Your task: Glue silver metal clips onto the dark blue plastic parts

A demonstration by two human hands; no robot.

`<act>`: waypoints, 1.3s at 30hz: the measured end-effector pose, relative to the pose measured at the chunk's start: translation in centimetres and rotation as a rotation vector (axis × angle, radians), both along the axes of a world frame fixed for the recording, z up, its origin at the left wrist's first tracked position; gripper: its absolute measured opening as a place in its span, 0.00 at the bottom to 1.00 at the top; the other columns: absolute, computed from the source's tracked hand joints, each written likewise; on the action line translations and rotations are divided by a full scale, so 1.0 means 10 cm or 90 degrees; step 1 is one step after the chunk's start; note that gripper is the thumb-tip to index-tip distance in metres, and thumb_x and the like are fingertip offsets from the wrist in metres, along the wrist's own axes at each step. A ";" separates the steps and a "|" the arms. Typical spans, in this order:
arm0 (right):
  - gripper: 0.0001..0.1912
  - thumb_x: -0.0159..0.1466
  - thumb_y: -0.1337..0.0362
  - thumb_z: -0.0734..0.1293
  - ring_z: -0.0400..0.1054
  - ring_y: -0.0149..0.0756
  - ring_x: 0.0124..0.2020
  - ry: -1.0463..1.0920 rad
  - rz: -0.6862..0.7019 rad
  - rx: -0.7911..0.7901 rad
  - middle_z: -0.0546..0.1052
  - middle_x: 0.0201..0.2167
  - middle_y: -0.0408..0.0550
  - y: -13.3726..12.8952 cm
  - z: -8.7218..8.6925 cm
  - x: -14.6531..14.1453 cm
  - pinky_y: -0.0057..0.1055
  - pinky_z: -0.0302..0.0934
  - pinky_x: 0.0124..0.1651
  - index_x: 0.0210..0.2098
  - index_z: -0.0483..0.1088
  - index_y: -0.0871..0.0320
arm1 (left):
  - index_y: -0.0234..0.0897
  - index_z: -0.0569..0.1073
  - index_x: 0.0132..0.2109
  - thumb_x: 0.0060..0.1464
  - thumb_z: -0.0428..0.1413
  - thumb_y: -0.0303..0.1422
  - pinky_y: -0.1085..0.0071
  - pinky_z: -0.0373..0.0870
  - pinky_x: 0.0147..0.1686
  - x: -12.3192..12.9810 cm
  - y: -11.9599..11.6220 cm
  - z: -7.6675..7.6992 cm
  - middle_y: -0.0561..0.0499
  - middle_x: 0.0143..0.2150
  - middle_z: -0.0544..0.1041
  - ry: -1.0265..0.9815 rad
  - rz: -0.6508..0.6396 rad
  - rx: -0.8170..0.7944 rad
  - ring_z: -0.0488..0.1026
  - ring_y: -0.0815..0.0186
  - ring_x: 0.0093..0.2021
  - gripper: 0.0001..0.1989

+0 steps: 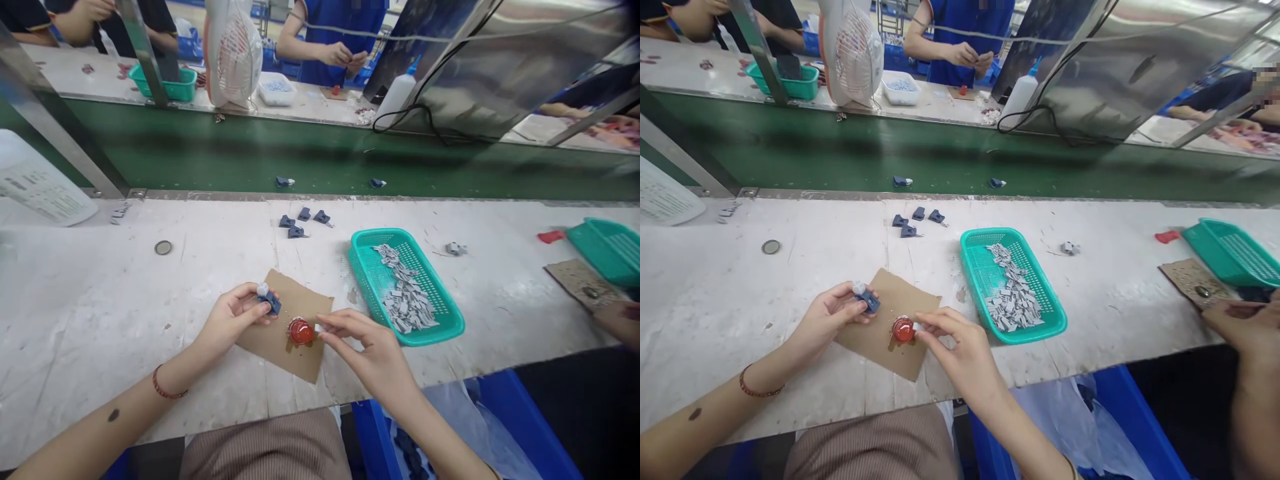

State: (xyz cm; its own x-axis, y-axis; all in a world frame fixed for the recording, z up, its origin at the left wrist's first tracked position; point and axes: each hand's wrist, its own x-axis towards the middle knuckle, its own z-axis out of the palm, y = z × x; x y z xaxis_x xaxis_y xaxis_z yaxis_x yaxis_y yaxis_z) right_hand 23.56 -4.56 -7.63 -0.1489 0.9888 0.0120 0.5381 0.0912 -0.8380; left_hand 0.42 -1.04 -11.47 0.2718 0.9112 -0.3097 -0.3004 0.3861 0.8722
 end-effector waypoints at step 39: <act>0.07 0.54 0.62 0.77 0.70 0.33 0.40 0.352 0.010 -0.235 0.73 0.37 0.46 0.09 0.43 -0.43 0.31 0.70 0.44 0.33 0.82 0.50 | 0.36 0.76 0.39 0.53 0.63 0.29 0.74 0.77 0.42 0.16 -0.44 0.44 0.51 0.35 0.84 -0.091 0.028 0.029 0.81 0.67 0.37 0.06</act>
State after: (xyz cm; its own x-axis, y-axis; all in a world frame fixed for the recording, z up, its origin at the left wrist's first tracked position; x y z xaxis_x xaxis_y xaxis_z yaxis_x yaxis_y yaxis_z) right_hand 19.27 -3.71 -3.36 -0.2331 0.9401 -0.2485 0.0212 -0.2506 -0.9679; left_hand 2.05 -5.42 -7.10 0.2696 0.9352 -0.2295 -0.4381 0.3314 0.8356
